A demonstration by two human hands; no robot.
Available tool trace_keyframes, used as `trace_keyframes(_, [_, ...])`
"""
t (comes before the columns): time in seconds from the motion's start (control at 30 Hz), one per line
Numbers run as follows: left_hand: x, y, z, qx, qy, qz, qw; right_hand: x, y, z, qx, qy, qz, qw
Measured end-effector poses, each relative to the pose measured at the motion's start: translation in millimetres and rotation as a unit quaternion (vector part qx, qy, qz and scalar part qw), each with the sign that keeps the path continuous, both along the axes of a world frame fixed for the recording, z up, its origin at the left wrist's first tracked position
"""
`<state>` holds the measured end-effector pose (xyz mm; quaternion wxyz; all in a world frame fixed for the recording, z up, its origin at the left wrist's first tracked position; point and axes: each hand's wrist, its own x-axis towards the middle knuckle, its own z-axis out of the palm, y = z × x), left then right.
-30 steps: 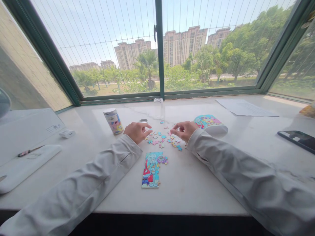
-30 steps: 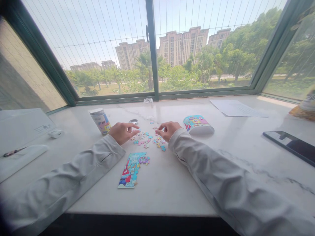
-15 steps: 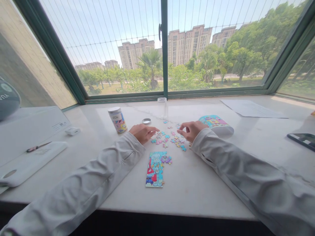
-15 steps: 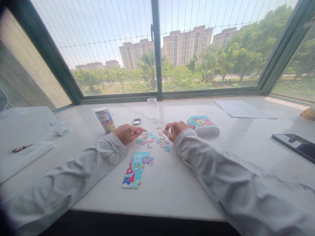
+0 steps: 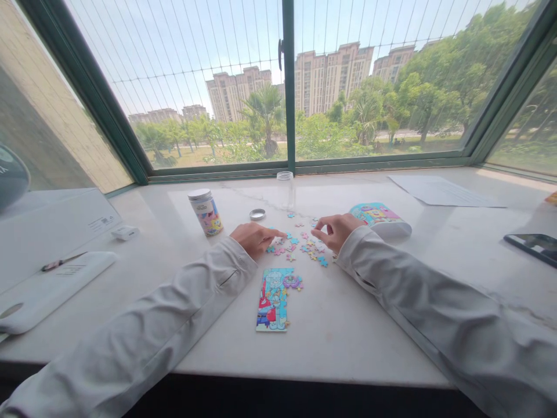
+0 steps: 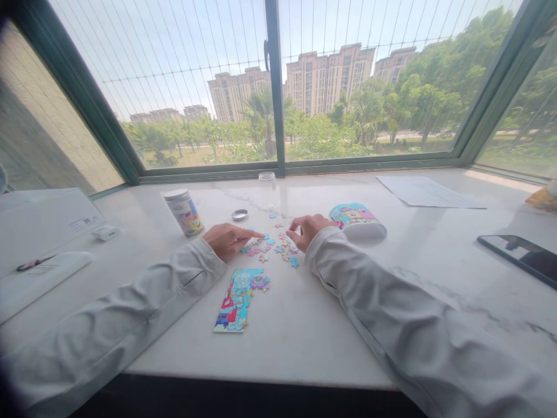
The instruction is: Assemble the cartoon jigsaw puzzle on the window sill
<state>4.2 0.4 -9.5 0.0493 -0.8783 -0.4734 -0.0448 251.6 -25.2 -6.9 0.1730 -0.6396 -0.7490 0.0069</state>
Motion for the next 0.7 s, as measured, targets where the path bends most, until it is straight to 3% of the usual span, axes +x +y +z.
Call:
trace_keyframes(0.23, [-3.0,-4.7,6.7,0.029,-0.061,0.002,0.998,-0.9,-2.4,3.5,-0.006,-0.001,-0.015,1.0])
trace_keyframes(0.7, [-3.3,0.2,5.8,-0.005,-0.085,0.005,0.996,-0.3,-4.4,3.4,-0.006,-0.003,-0.012,1.0])
